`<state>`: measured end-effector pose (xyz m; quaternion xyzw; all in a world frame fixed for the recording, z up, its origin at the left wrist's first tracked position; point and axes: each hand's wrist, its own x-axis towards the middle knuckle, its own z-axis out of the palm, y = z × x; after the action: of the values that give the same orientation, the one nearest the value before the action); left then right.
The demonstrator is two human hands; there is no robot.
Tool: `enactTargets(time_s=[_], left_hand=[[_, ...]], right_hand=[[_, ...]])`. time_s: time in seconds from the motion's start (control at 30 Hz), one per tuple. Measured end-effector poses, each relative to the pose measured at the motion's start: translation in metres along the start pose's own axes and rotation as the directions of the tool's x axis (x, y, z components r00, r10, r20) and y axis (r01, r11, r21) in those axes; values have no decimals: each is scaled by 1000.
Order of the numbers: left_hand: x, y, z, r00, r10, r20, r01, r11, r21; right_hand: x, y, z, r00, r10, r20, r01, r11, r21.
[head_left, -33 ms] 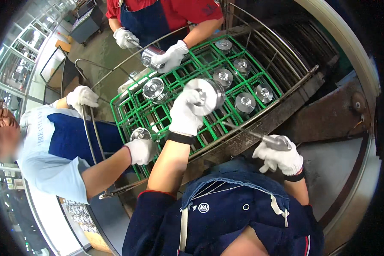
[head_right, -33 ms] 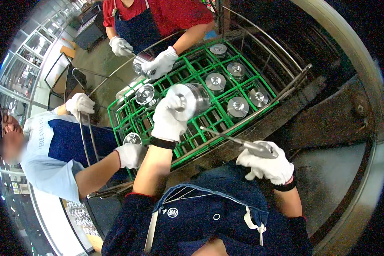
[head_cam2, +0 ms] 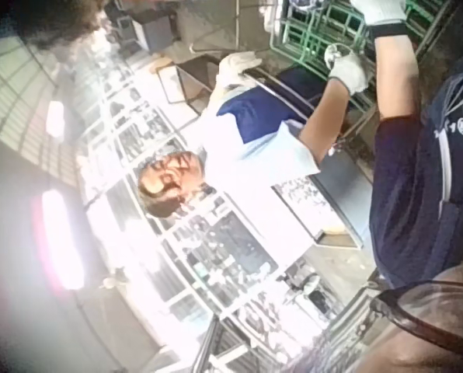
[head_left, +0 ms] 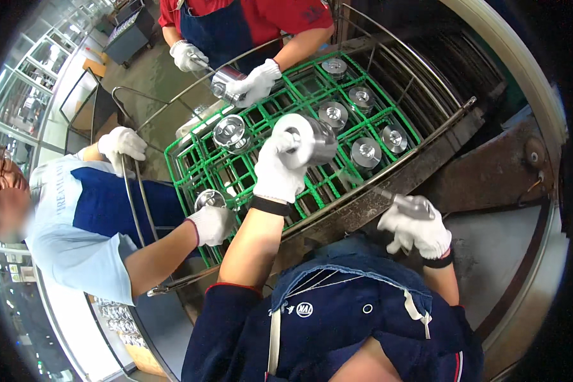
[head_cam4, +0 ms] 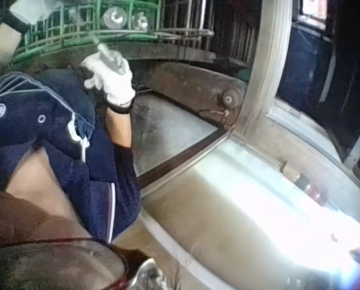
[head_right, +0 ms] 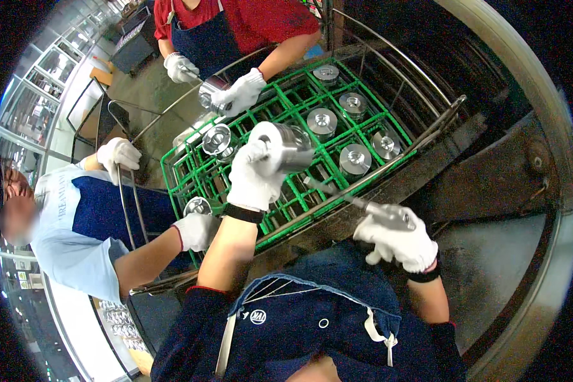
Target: Inspecting metal pistons at a workstation and placing them into storage bins.
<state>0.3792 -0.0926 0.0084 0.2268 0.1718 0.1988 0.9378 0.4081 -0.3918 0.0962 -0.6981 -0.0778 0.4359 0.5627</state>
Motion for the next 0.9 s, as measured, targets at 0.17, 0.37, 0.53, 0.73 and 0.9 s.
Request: enactTargets(time_s=[0.17,0.37,0.53,0.73,0.9], left_hand=[[4,5,-3,996,18,-91,-20,1000,-17],[-9,0,20,971,84,-222,-57,990,126],[-7,-1,16,984,131,-118,-99,965,244],[4,-4,-7,989,146,-17,-129,916,381],[3,-11,2,951,271,-147,-180,876,447]], right_hand=[[7,1,1,998,-55,16,56,993,-104],[15,-14,13,970,-18,-244,30,998,46],[18,-9,15,984,-74,-160,61,995,-83],[12,-11,21,996,52,-70,-59,993,-98],[10,-12,21,992,75,-103,-88,987,-131]])
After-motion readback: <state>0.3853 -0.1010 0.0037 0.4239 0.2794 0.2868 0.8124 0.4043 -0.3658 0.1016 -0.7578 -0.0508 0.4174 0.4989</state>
